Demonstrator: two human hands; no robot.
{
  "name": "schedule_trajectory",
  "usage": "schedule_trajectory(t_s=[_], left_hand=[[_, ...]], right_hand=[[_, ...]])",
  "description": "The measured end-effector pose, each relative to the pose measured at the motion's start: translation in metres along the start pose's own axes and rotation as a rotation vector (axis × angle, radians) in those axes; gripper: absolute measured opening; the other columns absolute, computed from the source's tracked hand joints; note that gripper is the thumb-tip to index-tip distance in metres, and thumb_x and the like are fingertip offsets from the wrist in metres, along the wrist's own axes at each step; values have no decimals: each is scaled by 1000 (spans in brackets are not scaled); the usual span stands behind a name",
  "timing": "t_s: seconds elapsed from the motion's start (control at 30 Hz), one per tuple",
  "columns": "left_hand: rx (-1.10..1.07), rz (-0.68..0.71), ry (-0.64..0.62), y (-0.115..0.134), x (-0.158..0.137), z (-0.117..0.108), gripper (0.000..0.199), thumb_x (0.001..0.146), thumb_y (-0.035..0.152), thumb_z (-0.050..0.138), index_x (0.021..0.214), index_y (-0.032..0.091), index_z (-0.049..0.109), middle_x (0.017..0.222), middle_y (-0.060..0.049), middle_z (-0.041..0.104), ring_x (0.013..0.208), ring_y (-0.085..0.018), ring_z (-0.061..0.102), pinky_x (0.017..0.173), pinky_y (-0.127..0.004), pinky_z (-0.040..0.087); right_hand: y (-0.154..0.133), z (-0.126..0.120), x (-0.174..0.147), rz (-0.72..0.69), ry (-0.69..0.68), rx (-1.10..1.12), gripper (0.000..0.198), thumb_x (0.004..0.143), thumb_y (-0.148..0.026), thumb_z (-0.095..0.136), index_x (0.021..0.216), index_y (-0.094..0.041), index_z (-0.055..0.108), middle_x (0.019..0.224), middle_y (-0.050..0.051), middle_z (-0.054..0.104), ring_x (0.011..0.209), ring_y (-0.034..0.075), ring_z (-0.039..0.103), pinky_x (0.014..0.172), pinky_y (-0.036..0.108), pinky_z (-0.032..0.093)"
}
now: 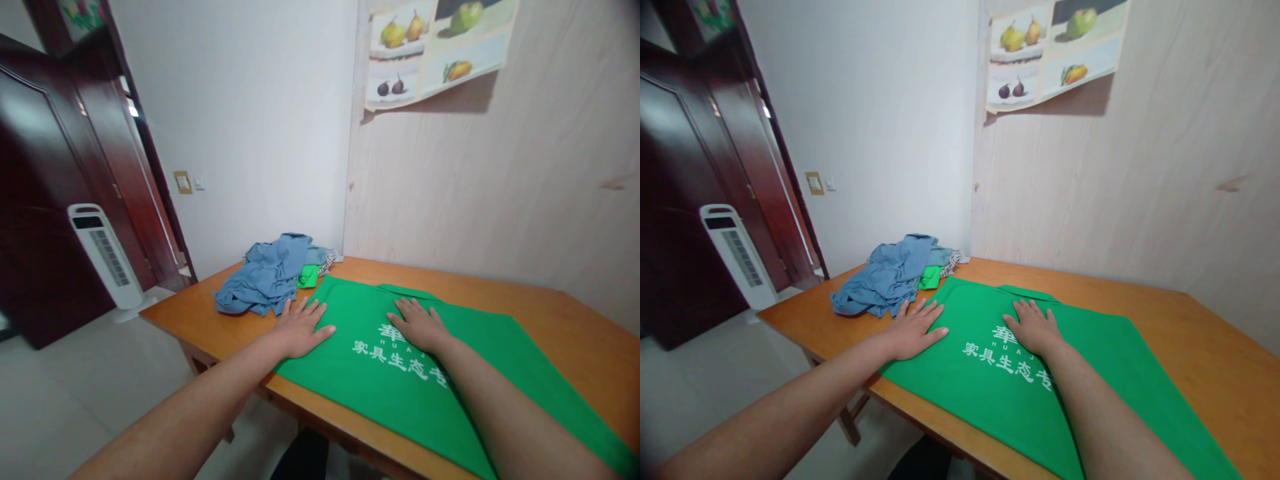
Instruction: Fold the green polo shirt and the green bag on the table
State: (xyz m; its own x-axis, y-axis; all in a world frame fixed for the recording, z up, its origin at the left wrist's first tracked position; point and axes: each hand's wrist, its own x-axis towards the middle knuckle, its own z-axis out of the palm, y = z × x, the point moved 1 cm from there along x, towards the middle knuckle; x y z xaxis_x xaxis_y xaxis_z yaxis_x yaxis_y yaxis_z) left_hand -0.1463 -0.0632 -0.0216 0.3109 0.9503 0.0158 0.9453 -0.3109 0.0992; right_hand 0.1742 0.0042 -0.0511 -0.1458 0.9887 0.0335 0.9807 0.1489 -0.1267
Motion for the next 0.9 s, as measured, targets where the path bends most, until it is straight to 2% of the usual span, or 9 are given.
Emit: schedule_trajectory(t_s=[0.13,0.23,0.37,0.43,0.5,0.7,0.9], left_hand=[[30,-87,37,-14,-1,-9,81,91,76,16,152,25,34,161,-8,24,149,-35,9,113,-66,0],[-1,-120,121,-6,0,-13,75,96,70,14,147,22,41,158,-10,32,148,-32,17,115,-62,9],[-81,56,112,20,-9,-7,70,99,65,14,149,23,37,159,-9,30,148,-26,19,118,-49,16],[-97,133,67,28,-17,-2,71,97,68,17,151,25,34,161,-7,25,149,-26,16,118,-48,15],[-94,150,36,29,-24,1,72,96,70,22,153,27,31,161,-6,22,149,-28,15,119,-49,12],[-64,127,-18,13,-35,-5,76,94,73,22,155,28,25,162,-6,16,150,-27,10,119,-52,8],[-25,68,-21,1,-48,-8,79,93,75,21,157,30,16,162,-4,14,150,-30,4,116,-61,-3]], right_hand=[[1,-1,0,0,2,0,78,93,-68,18,154,-20,29,162,6,22,149,29,14,117,61,11],[3,1,1,-2,1,-8,79,93,-68,17,154,-20,28,162,6,22,149,29,14,116,61,11],[4,2,2,-4,4,-21,79,93,-68,17,154,-20,29,162,6,22,149,29,15,116,61,12],[4,2,2,-1,3,-26,79,93,-69,17,154,-21,29,162,6,22,149,30,15,116,60,13],[4,2,3,-2,-1,-29,78,93,-69,17,154,-22,29,161,6,23,149,29,14,116,60,13],[3,0,1,-1,-6,-17,78,93,-68,18,154,-21,29,161,6,23,149,29,14,116,60,11],[1,-1,0,1,-11,-7,78,93,-69,18,154,-21,29,162,6,22,149,28,14,117,60,10]])
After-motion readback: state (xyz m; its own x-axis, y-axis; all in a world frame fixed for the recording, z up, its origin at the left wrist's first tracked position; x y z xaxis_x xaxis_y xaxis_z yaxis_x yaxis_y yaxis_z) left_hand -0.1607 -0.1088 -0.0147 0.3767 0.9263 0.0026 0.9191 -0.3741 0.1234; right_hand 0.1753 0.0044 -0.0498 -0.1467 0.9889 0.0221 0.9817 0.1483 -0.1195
